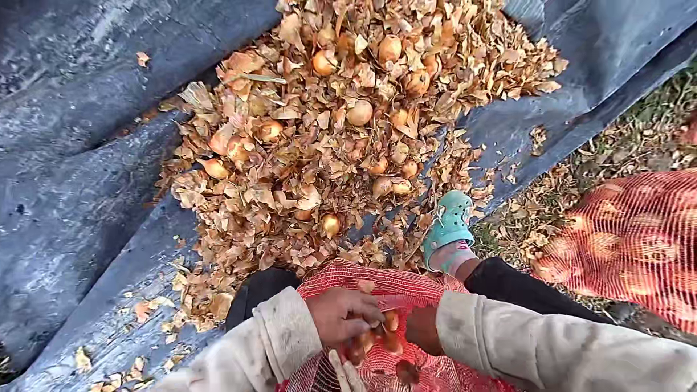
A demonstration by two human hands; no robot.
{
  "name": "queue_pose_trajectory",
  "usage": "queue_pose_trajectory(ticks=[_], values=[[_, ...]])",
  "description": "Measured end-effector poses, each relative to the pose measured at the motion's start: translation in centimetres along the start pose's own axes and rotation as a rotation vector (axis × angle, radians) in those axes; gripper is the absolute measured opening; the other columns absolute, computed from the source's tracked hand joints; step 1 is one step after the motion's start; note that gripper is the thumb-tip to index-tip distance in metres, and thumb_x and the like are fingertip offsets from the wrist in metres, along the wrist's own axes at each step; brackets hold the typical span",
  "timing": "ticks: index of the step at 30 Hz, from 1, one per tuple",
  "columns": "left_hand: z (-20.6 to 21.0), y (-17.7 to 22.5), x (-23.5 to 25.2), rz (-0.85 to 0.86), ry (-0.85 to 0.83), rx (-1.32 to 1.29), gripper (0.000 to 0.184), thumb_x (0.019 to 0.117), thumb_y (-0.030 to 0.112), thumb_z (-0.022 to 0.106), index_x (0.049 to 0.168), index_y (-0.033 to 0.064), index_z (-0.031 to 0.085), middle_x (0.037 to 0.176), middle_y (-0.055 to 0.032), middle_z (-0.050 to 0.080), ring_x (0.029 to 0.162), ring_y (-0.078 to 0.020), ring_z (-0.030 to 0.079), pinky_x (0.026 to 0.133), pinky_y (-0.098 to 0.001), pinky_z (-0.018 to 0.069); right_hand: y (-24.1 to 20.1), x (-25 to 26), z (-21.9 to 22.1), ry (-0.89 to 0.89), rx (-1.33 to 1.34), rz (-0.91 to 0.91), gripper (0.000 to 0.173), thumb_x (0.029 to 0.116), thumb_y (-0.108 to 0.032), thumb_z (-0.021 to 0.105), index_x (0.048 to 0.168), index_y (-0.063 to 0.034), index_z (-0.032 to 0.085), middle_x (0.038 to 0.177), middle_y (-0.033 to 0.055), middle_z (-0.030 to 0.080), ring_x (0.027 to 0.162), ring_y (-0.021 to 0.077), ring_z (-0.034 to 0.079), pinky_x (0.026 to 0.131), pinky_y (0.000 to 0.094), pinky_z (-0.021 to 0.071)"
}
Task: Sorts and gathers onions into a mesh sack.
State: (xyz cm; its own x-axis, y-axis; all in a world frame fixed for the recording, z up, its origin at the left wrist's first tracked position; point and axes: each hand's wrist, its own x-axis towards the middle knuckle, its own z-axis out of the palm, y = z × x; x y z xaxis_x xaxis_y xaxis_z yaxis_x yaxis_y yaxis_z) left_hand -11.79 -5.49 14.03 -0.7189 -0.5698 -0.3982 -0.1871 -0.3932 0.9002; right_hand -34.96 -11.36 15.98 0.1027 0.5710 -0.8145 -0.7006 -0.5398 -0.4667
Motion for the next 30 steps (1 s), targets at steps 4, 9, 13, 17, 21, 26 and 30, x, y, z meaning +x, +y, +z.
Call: queue_pose_trajectory(ticks=[4, 9, 13, 17, 21, 26, 30], values=[[-4.5, -2.5, 4.7, -0.294, 0.521, 0.446, 0.030, 0.1045, 0.020, 0.058, 0.129, 0.0079, 0.070, 0.133, -0.0163, 0.065, 0.120, -0.0343, 0.065, 0.097, -0.0527, 0.0551, 1.2, -4.4, -6.1, 0.336, 0.384, -0.375, 0.038, 0.0959, -0.006, 0.069, 0.134, -0.0021, 0.066, 0.120, 0.0211, 0.070, 0.107, 0.0327, 0.069, 0.097, 0.0524, 0.0532], [-5.0, -5.7, 9.4, -0.631, 0.297, 0.571, 0.050, 0.0974, 0.015, 0.065, 0.146, 0.0119, 0.054, 0.159, -0.0263, 0.033, 0.137, -0.0533, 0.042, 0.095, -0.0642, 0.0534, 6.7, -4.6, -16.0, 1.115, 0.108, 0.226, 0.033, 0.1028, -0.016, 0.059, 0.134, -0.0063, 0.066, 0.135, 0.0199, 0.064, 0.123, 0.0391, 0.063, 0.102, 0.0585, 0.0509], [-5.8, -4.1, 4.0, -0.422, 0.608, 0.048, 0.031, 0.0930, 0.015, 0.073, 0.119, 0.0005, 0.064, 0.119, -0.0188, 0.066, 0.108, -0.0310, 0.066, 0.096, -0.0486, 0.0534, 8.0, -0.2, -19.1, 1.027, 0.042, 0.549, 0.059, 0.0917, -0.003, 0.069, 0.148, -0.0145, 0.055, 0.157, 0.0231, 0.037, 0.138, 0.0522, 0.041, 0.093, 0.0624, 0.0543], [-11.5, -0.9, -1.5, -0.298, 1.177, 0.290, 0.028, 0.0915, 0.030, 0.078, 0.100, 0.0038, 0.072, 0.090, -0.0134, 0.073, 0.083, -0.0305, 0.071, 0.075, -0.0575, 0.0560, 6.9, 1.8, -17.5, 0.980, 0.075, 0.432, 0.057, 0.0900, -0.001, 0.069, 0.144, -0.0158, 0.059, 0.153, 0.0271, 0.042, 0.134, 0.0553, 0.043, 0.101, 0.0660, 0.0460], [-21.6, 2.0, -4.0, -0.790, 1.149, 0.582, 0.040, 0.1075, 0.039, 0.052, 0.128, 0.0097, 0.069, 0.120, -0.0284, 0.069, 0.115, -0.0530, 0.064, 0.091, -0.0752, 0.0451, 4.5, 0.4, -14.8, 0.934, 0.258, -0.016, 0.035, 0.0972, -0.015, 0.066, 0.131, -0.0083, 0.064, 0.137, 0.0204, 0.059, 0.125, 0.0382, 0.059, 0.105, 0.0554, 0.0486], [-22.5, 1.1, -1.7, -1.001, 0.607, 0.754, 0.062, 0.1030, 0.057, 0.051, 0.138, 0.0060, 0.060, 0.123, -0.0295, 0.067, 0.116, -0.0511, 0.063, 0.092, -0.0708, 0.0483, 2.3, -2.7, -17.0, 1.364, 0.370, -0.255, 0.009, 0.0886, 0.000, 0.066, 0.095, 0.0024, 0.072, 0.089, 0.0160, 0.071, 0.084, 0.0288, 0.070, 0.079, 0.0485, 0.0574], [-20.1, -1.0, -1.8, -0.938, 0.540, 0.767, 0.065, 0.0964, 0.055, 0.063, 0.146, 0.0146, 0.054, 0.118, -0.0243, 0.070, 0.111, -0.0468, 0.067, 0.089, -0.0666, 0.0518, -2.2, -5.5, -24.6, 1.348, 0.141, 0.029, 0.032, 0.1009, -0.018, 0.057, 0.130, -0.0124, 0.068, 0.118, 0.0154, 0.072, 0.106, 0.0359, 0.070, 0.088, 0.0595, 0.0548]])
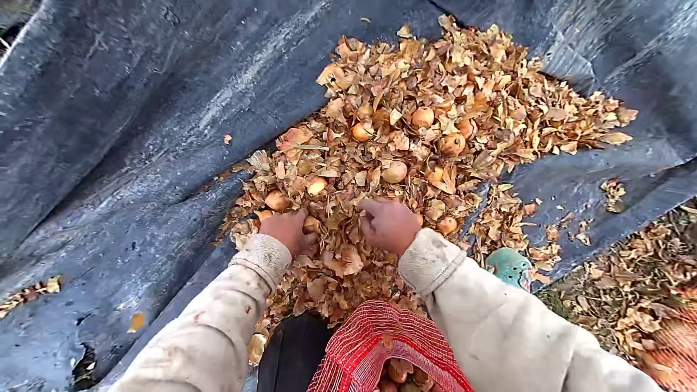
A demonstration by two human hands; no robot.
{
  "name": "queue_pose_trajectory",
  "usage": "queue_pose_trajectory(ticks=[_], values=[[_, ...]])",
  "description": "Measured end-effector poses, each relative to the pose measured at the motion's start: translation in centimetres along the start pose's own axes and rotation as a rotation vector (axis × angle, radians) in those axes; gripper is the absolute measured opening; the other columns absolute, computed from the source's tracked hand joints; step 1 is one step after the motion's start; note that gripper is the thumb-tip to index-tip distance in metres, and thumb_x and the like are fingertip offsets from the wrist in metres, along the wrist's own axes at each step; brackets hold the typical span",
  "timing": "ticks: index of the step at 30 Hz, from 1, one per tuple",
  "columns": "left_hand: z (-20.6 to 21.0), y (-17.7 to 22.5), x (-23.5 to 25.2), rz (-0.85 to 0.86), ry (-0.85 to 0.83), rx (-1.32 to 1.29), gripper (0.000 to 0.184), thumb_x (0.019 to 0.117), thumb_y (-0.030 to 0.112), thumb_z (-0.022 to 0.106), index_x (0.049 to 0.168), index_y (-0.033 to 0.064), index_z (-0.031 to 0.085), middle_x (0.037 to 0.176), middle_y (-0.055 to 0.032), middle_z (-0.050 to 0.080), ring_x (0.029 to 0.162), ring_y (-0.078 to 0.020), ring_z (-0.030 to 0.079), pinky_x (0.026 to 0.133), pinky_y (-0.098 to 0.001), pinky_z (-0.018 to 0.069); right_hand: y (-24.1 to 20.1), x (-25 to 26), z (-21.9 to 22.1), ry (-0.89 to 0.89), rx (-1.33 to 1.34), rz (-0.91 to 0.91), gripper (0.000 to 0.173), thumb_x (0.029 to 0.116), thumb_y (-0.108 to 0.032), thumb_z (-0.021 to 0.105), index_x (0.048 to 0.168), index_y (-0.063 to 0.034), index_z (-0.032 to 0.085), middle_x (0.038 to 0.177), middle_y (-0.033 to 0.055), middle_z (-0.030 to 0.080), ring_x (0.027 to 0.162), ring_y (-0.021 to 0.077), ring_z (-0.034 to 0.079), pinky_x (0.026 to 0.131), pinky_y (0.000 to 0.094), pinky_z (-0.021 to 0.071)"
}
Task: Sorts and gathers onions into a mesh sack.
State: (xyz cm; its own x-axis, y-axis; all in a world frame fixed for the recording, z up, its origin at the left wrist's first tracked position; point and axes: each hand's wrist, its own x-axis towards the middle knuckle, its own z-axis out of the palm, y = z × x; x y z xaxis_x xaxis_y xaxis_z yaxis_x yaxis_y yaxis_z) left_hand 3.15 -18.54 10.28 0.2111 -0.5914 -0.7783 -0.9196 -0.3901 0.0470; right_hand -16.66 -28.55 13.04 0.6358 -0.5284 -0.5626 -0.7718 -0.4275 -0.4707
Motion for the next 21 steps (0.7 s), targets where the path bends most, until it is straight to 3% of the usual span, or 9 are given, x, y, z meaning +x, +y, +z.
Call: queue_pose_trajectory(ticks=[3, 6, 9, 12, 14, 16, 18, 20, 21], values=[[2.4, -0.1, -1.5, 0.011, 0.018, -0.072, 0.069, 0.0908, 0.050, 0.072, 0.148, 0.0173, 0.053, 0.125, -0.0211, 0.068, 0.111, -0.0442, 0.067, 0.088, -0.0656, 0.0535, -4.8, 5.4, -0.1, 0.019, -0.158, -0.040, 0.042, 0.1021, -0.025, 0.059, 0.144, -0.0217, 0.060, 0.141, 0.0133, 0.061, 0.122, 0.0375, 0.062, 0.092, 0.0590, 0.0536], [4.1, -0.7, -4.3, 0.008, -0.012, -0.133, 0.072, 0.0933, 0.051, 0.069, 0.151, 0.0134, 0.048, 0.136, -0.0195, 0.063, 0.114, -0.0414, 0.067, 0.093, -0.0623, 0.0531, -7.1, 9.0, 2.2, -0.034, -0.218, -0.028, 0.059, 0.0923, -0.017, 0.071, 0.149, -0.0221, 0.054, 0.153, 0.0196, 0.045, 0.127, 0.0473, 0.054, 0.085, 0.0624, 0.0553], [4.1, -3.6, -5.3, -0.009, 0.226, -0.397, 0.064, 0.0933, 0.044, 0.074, 0.139, 0.0021, 0.058, 0.133, -0.0237, 0.064, 0.115, -0.0426, 0.067, 0.097, -0.0623, 0.0517, -8.0, 8.0, 2.9, -0.042, -0.252, -0.012, 0.050, 0.0939, -0.004, 0.066, 0.142, -0.0119, 0.057, 0.147, 0.0259, 0.049, 0.124, 0.0512, 0.056, 0.086, 0.0627, 0.0538], [2.3, -6.1, -2.7, 0.093, 0.453, -0.685, 0.055, 0.0935, 0.032, 0.075, 0.131, -0.0065, 0.061, 0.140, -0.0280, 0.057, 0.128, -0.0432, 0.057, 0.108, -0.0613, 0.0440, -7.9, 5.4, 2.0, -0.117, -0.218, -0.036, 0.055, 0.0915, -0.007, 0.073, 0.144, -0.0050, 0.055, 0.141, 0.0271, 0.055, 0.123, 0.0515, 0.056, 0.090, 0.0650, 0.0505], [0.0, -5.8, -0.3, 0.053, 0.318, -0.718, 0.058, 0.0963, 0.039, 0.072, 0.135, -0.0018, 0.061, 0.147, -0.0267, 0.052, 0.135, -0.0422, 0.052, 0.112, -0.0619, 0.0393, -6.0, 5.1, 1.9, -0.142, -0.165, -0.026, 0.059, 0.0891, -0.021, 0.077, 0.144, -0.0125, 0.057, 0.135, 0.0224, 0.062, 0.117, 0.0464, 0.063, 0.088, 0.0660, 0.0522], [-0.6, -4.5, 2.0, -0.014, 0.132, -0.649, 0.064, 0.0941, 0.050, 0.071, 0.138, 0.0053, 0.061, 0.146, -0.0294, 0.050, 0.131, -0.0459, 0.053, 0.107, -0.0662, 0.0418, -3.5, 3.2, 1.3, -0.142, -0.026, 0.013, 0.063, 0.0858, -0.039, 0.082, 0.141, -0.0191, 0.060, 0.121, 0.0165, 0.070, 0.109, 0.0377, 0.068, 0.089, 0.0627, 0.0539], [-0.8, -3.1, 3.2, -0.047, 0.013, -0.587, 0.070, 0.0925, 0.057, 0.069, 0.142, 0.0090, 0.059, 0.149, -0.0338, 0.044, 0.130, -0.0508, 0.052, 0.104, -0.0696, 0.0418, -0.5, -0.4, 0.3, -0.080, 0.284, -0.050, 0.065, 0.0769, -0.039, 0.091, 0.133, -0.0172, 0.066, 0.108, 0.0102, 0.074, 0.096, 0.0249, 0.071, 0.084, 0.0506, 0.0579], [-0.6, -3.0, 3.8, -0.027, -0.033, -0.592, 0.072, 0.0921, 0.057, 0.070, 0.144, 0.0076, 0.058, 0.150, -0.0342, 0.043, 0.135, -0.0512, 0.048, 0.108, -0.0691, 0.0382, 2.3, -5.2, 1.0, -0.162, 0.765, -0.146, 0.056, 0.0800, -0.033, 0.084, 0.131, -0.0169, 0.066, 0.106, 0.0024, 0.074, 0.087, 0.0114, 0.071, 0.074, 0.0313, 0.0620], [-0.5, -3.5, 4.0, 0.002, -0.034, -0.634, 0.070, 0.0934, 0.053, 0.070, 0.142, 0.0048, 0.058, 0.149, -0.0336, 0.046, 0.137, -0.0507, 0.046, 0.111, -0.0684, 0.0357, 3.6, -7.7, 2.3, -0.314, 1.020, -0.151, 0.053, 0.0847, -0.039, 0.077, 0.132, -0.0199, 0.065, 0.106, 0.0005, 0.073, 0.084, 0.0081, 0.070, 0.071, 0.0265, 0.0606]])
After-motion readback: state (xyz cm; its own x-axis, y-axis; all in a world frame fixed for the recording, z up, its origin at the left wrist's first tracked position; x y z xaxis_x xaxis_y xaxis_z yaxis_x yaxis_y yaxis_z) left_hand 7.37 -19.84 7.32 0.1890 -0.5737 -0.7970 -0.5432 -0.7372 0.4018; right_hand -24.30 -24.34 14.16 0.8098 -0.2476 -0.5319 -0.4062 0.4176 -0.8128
